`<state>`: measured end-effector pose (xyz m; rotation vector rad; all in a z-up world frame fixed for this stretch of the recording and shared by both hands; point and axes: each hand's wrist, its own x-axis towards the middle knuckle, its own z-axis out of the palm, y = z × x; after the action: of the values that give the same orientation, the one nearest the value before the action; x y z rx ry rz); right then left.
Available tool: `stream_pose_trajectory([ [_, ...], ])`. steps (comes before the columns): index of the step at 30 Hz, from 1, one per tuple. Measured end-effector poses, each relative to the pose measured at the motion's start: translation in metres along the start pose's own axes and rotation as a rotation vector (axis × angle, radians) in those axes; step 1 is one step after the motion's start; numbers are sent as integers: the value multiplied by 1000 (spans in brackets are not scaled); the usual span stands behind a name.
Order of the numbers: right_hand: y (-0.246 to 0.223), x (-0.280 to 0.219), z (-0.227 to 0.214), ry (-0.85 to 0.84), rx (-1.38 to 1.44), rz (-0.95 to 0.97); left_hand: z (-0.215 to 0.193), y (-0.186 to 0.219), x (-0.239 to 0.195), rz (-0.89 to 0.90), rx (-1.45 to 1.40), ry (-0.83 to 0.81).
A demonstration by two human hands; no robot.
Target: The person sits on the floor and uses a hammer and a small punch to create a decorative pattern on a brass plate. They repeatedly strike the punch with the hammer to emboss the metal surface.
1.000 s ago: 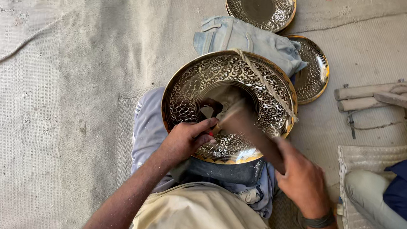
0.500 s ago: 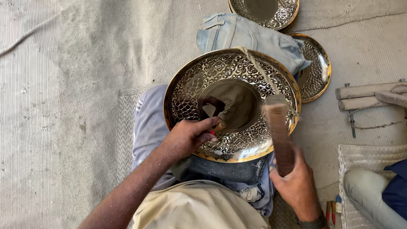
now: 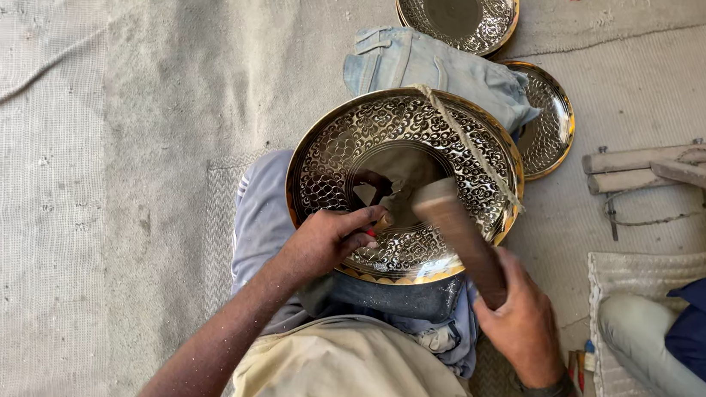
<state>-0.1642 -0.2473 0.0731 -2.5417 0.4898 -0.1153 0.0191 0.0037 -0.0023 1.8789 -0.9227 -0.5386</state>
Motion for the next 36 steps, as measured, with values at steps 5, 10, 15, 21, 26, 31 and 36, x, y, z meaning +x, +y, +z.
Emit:
stream_pose_trajectory([
  [5,-2,-6,0,-41,-24,33,0,-2,2,27,-14,0],
  [10,12,-4,-3,7,-19,-85,1,0,-1,101,3,92],
  [15,18,0,4,110,274,30,5,0,-5,48,-29,80],
  [21,14,-5,12,10,107,106,2,0,-5,3,-94,56],
  [26,22,-3,16,33,-20,32,-1,7,-1,-80,52,0],
  [31,28,-2,13,-9,254,45,0,10,0,-75,43,23],
  [36,24,-1,9,-112,368,153,0,8,1,-80,17,19],
])
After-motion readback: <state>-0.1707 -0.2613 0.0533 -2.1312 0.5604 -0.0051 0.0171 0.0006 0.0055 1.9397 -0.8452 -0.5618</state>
